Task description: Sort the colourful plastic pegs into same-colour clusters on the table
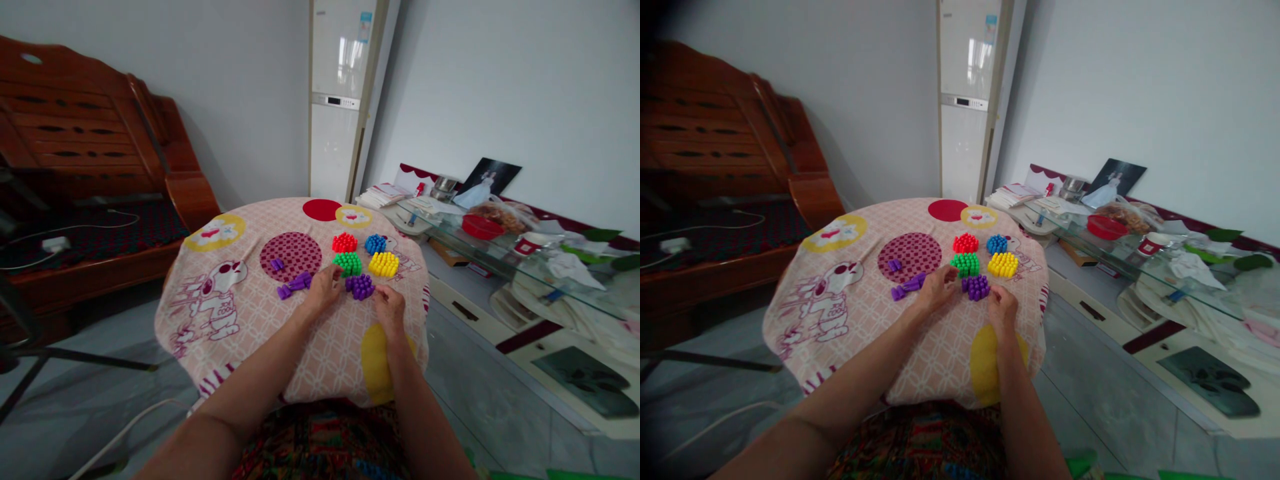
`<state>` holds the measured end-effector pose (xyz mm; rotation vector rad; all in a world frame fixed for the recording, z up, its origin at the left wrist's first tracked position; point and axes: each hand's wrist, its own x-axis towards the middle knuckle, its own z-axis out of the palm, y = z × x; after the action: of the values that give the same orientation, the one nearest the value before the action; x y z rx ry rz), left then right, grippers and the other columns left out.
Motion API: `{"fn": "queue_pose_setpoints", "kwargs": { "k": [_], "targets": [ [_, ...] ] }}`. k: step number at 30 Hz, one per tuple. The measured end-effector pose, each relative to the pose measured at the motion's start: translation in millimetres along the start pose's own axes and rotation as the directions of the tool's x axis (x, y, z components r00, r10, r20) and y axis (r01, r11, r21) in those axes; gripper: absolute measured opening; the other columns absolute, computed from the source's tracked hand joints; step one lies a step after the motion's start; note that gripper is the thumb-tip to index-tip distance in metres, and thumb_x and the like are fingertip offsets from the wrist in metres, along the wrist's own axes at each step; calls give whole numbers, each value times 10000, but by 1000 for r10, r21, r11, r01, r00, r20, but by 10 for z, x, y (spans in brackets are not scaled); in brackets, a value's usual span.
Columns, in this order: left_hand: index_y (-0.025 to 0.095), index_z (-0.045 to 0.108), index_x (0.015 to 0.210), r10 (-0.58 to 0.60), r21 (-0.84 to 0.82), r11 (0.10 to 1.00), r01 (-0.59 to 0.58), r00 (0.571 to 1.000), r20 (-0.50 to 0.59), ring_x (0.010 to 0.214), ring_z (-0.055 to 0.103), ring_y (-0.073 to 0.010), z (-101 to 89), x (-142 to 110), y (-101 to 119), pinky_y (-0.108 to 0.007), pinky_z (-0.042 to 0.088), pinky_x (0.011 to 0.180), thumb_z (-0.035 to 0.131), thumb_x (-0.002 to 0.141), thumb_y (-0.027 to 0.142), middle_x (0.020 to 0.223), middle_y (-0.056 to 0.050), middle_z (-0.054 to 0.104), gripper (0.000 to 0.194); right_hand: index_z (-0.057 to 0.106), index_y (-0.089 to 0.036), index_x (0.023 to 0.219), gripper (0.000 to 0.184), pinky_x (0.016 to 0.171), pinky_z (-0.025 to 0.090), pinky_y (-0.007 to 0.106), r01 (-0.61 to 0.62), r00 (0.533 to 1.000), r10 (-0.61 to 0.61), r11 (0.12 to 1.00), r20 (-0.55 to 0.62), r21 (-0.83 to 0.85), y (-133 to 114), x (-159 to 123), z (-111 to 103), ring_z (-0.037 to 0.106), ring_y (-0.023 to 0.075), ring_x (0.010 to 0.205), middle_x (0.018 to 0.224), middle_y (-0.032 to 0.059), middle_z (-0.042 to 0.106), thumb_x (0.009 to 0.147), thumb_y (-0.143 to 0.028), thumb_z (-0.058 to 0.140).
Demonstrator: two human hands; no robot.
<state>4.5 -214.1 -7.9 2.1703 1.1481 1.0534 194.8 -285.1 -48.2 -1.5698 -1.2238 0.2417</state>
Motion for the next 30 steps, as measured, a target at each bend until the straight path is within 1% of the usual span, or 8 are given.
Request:
{"fn": "queue_pose_setpoints", "kwargs": {
  "k": [5,11,15,18,20,24,27,30],
  "targets": [
    [155,667,1008,-88,306,940,154,972,-218,927,649,-204,-428,41,-175,-300,493,849,557,780,152,1004,-100,702,254,738,-157,827,305,673,470,285,4,1000,-4,1000,-15,-2,6,5,5,617,197,698,765,51,720,737,-323,498],
    [174,685,807,-306,466,828,311,948,-88,850,651,-237,-628,27,-369,-289,477,717,642,769,266,866,-104,714,107,737,-139,825,318,654,458,281,11,1000,-11,1000,-6,-18,-15,4,-5,602,188,659,718,46,702,731,-324,496],
    [180,663,871,-299,355,871,339,940,-164,796,647,-197,-618,36,-341,-264,467,679,621,766,212,861,-72,719,117,736,-146,811,312,642,450,276,2,1000,-2,1000,-9,-14,-24,4,-4,585,180,647,708,37,697,728,-339,504],
    [171,664,905,-233,176,947,271,950,-209,779,650,-170,-624,67,-286,-260,488,708,590,792,236,856,-54,719,150,737,-149,830,314,631,451,268,-18,1000,18,1000,-3,7,-21,2,-2,577,173,638,702,27,690,723,-336,508],
    [167,674,926,-201,23,978,208,966,-165,721,652,-151,-606,75,-228,-248,501,677,577,795,246,815,-40,717,181,737,-148,840,317,632,454,266,-26,1000,26,999,4,18,-16,-1,-2,581,174,649,699,25,688,722,-331,506],
    [153,678,891,-196,-206,956,207,978,72,533,612,-123,-425,20,-35,-222,476,522,600,771,261,670,-15,684,180,737,-151,839,312,653,460,280,-12,1000,12,1000,4,14,-14,-3,-5,593,181,663,721,36,698,739,-337,508],
    [156,680,794,-149,-155,973,172,977,150,533,603,-115,-199,-60,136,-218,467,528,628,745,244,656,-7,679,113,741,-154,842,314,685,469,299,4,1000,-4,1000,-6,0,-23,-2,-8,609,195,686,763,57,718,747,-333,501],
    [161,679,732,-87,-21,996,91,987,133,610,618,-125,-11,-114,243,-233,476,602,646,726,224,691,-5,689,71,744,-165,855,316,691,473,304,15,1000,-15,1000,0,-9,-36,-3,-13,621,205,704,781,64,728,756,-329,494]
  ]
}}
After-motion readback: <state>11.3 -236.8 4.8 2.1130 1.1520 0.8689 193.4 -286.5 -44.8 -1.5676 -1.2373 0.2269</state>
